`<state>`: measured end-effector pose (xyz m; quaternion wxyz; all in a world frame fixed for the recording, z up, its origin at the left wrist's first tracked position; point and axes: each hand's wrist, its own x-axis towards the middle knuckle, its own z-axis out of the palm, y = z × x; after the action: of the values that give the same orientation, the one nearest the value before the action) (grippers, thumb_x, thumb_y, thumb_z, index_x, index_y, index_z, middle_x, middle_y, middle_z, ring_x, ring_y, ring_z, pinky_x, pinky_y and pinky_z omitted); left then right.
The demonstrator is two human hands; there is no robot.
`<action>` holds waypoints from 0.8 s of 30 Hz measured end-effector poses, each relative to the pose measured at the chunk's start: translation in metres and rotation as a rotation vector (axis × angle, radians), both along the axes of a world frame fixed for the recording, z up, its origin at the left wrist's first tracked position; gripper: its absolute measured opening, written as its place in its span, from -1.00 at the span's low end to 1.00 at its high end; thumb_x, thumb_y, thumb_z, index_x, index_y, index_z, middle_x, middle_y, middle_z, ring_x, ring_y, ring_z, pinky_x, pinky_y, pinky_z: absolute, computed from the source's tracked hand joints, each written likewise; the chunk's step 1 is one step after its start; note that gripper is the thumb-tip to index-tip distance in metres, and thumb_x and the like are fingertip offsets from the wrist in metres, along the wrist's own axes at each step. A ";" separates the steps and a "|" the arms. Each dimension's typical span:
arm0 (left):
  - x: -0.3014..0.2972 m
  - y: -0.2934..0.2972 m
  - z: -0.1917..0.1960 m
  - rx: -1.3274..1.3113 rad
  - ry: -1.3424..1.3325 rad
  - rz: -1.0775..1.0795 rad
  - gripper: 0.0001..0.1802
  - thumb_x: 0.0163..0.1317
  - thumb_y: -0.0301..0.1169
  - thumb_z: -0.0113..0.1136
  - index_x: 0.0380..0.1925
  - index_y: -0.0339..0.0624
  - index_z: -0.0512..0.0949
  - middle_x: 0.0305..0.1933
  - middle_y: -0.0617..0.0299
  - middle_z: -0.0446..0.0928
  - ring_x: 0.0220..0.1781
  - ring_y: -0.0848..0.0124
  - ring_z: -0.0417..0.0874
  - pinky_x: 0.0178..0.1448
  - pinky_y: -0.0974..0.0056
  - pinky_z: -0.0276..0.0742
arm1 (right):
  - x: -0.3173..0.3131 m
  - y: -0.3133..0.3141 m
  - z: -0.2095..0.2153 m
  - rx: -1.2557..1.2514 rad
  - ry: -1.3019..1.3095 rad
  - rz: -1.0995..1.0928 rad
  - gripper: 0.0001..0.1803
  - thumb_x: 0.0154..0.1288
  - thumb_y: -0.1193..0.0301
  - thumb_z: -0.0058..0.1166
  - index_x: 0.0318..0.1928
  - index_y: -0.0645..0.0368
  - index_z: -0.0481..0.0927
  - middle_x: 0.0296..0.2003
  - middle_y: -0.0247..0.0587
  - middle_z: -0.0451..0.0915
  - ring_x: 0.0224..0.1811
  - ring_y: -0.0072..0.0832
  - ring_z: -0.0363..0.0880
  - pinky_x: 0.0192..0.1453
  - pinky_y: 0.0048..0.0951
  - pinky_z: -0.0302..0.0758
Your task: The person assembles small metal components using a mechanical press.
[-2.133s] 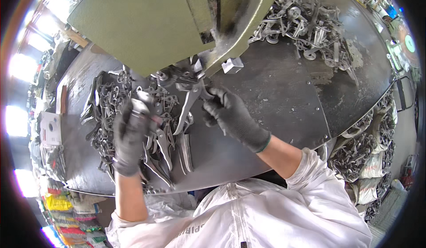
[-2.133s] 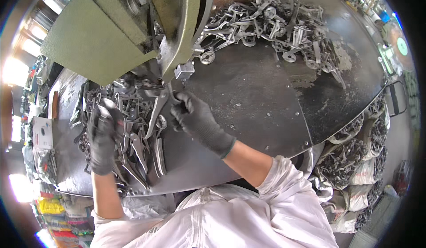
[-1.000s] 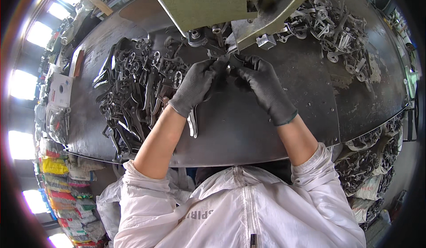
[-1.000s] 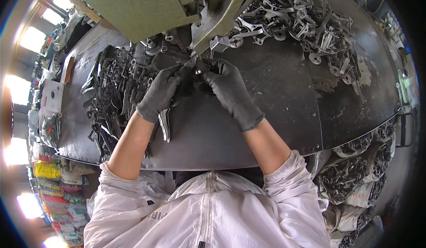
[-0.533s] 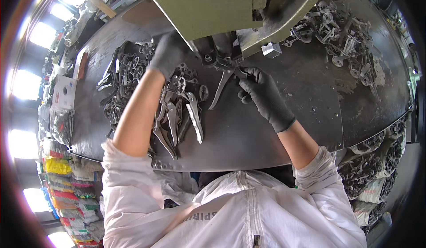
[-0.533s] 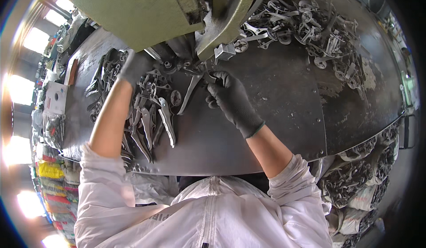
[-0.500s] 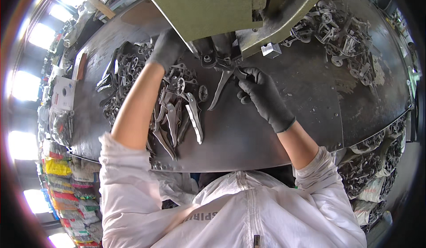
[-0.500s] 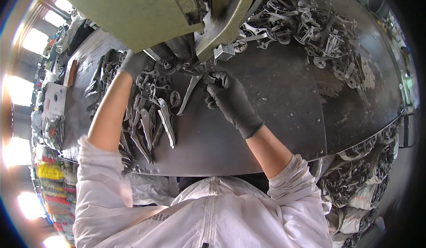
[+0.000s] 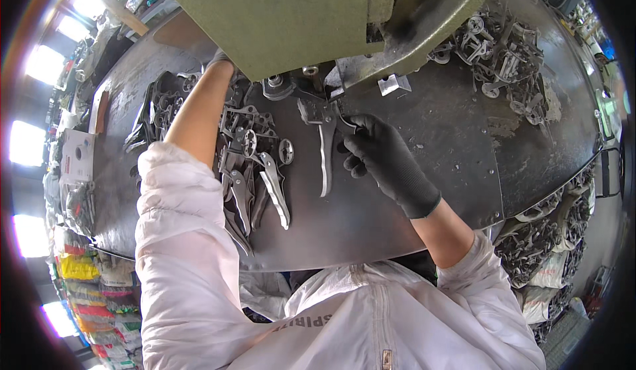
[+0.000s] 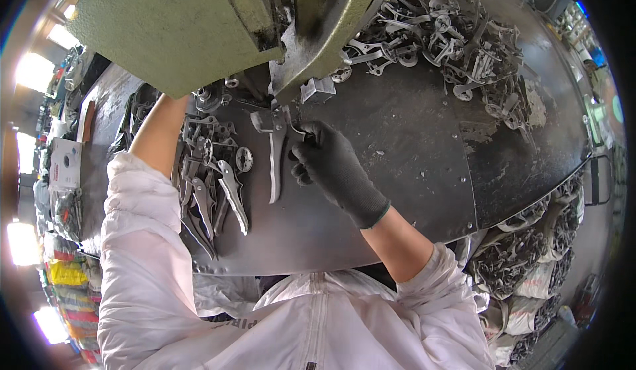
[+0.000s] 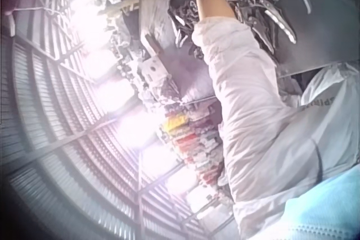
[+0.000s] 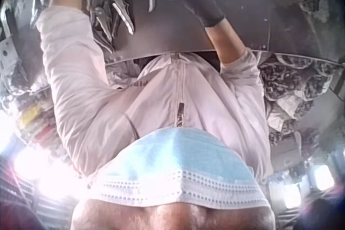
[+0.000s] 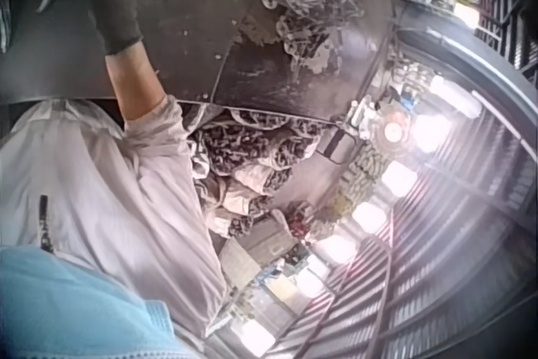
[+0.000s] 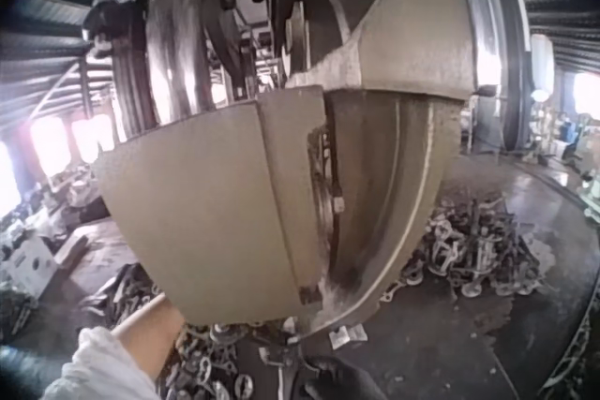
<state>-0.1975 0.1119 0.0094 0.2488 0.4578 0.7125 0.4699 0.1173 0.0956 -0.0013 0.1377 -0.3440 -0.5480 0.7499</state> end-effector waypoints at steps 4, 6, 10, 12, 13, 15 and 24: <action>-0.029 -0.028 0.015 0.017 -0.327 0.078 -0.69 0.16 -0.35 0.10 -0.10 -0.23 0.50 -0.25 0.05 0.58 -0.11 0.26 0.59 -0.08 0.26 0.53 | 0.001 0.001 -0.013 0.037 -0.058 0.018 -0.58 0.28 0.48 -0.09 0.13 0.35 0.27 -0.37 -0.24 0.47 -0.53 -0.67 0.45 -0.48 -0.65 0.46; -0.036 -0.047 0.018 0.030 -0.484 0.124 -0.69 0.16 -0.36 0.10 -0.10 -0.23 0.50 -0.25 0.06 0.58 -0.11 0.27 0.60 -0.08 0.27 0.53 | -0.001 -0.003 -0.013 0.044 -0.049 0.024 -0.58 0.28 0.48 -0.10 0.13 0.36 0.27 -0.36 -0.24 0.47 -0.52 -0.67 0.46 -0.47 -0.65 0.47; 0.005 -0.103 0.057 0.096 1.252 -0.401 -0.59 0.17 -0.46 0.05 0.03 -0.38 0.38 -0.13 0.03 0.53 -0.10 0.37 0.57 -0.03 0.32 0.52 | 0.000 -0.003 -0.021 -0.005 0.031 -0.032 -0.57 0.27 0.52 -0.11 0.14 0.38 0.25 -0.33 -0.19 0.49 -0.53 -0.62 0.51 -0.48 -0.61 0.51; 0.066 -0.115 0.079 -0.231 -0.079 0.057 -0.58 0.13 -0.47 0.07 0.01 -0.41 0.39 -0.17 0.05 0.53 -0.15 0.39 0.56 -0.04 0.34 0.48 | -0.001 -0.007 -0.023 -0.017 0.044 -0.054 -0.56 0.27 0.53 -0.10 0.15 0.37 0.24 -0.31 -0.19 0.50 -0.52 -0.61 0.51 -0.48 -0.61 0.52; 0.070 -0.131 0.078 -0.216 0.021 0.014 -0.61 0.10 -0.47 0.07 -0.04 -0.36 0.40 -0.23 0.12 0.51 -0.25 0.44 0.54 -0.14 0.37 0.47 | -0.005 -0.013 -0.020 -0.031 0.065 -0.077 -0.56 0.26 0.54 -0.10 0.16 0.35 0.24 -0.33 -0.22 0.48 -0.50 -0.63 0.51 -0.45 -0.62 0.51; 0.079 -0.157 0.071 -0.192 0.114 -0.036 -0.64 0.07 -0.47 0.07 -0.08 -0.32 0.41 -0.29 0.19 0.49 -0.35 0.50 0.52 -0.24 0.39 0.45 | -0.013 -0.025 -0.012 -0.048 0.095 -0.174 -0.63 0.25 0.57 -0.08 0.08 0.31 0.34 -0.32 -0.24 0.47 -0.50 -0.59 0.49 -0.41 -0.59 0.51; 0.176 -0.172 0.036 -0.180 -0.708 -0.089 -0.75 0.17 -0.49 0.11 -0.14 -0.31 0.40 -0.25 0.27 0.48 -0.38 0.59 0.49 -0.32 0.47 0.43 | -0.015 0.130 -0.020 1.157 -0.299 -0.165 -0.67 0.22 0.39 -0.08 -0.02 0.26 0.45 -0.49 0.01 0.56 -0.42 -0.24 0.58 -0.28 -0.28 0.51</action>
<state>-0.0210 -0.0604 0.0452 0.5394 0.2738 0.6003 0.5232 0.1023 0.2257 -0.0213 0.2817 -0.3563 -0.8520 0.2602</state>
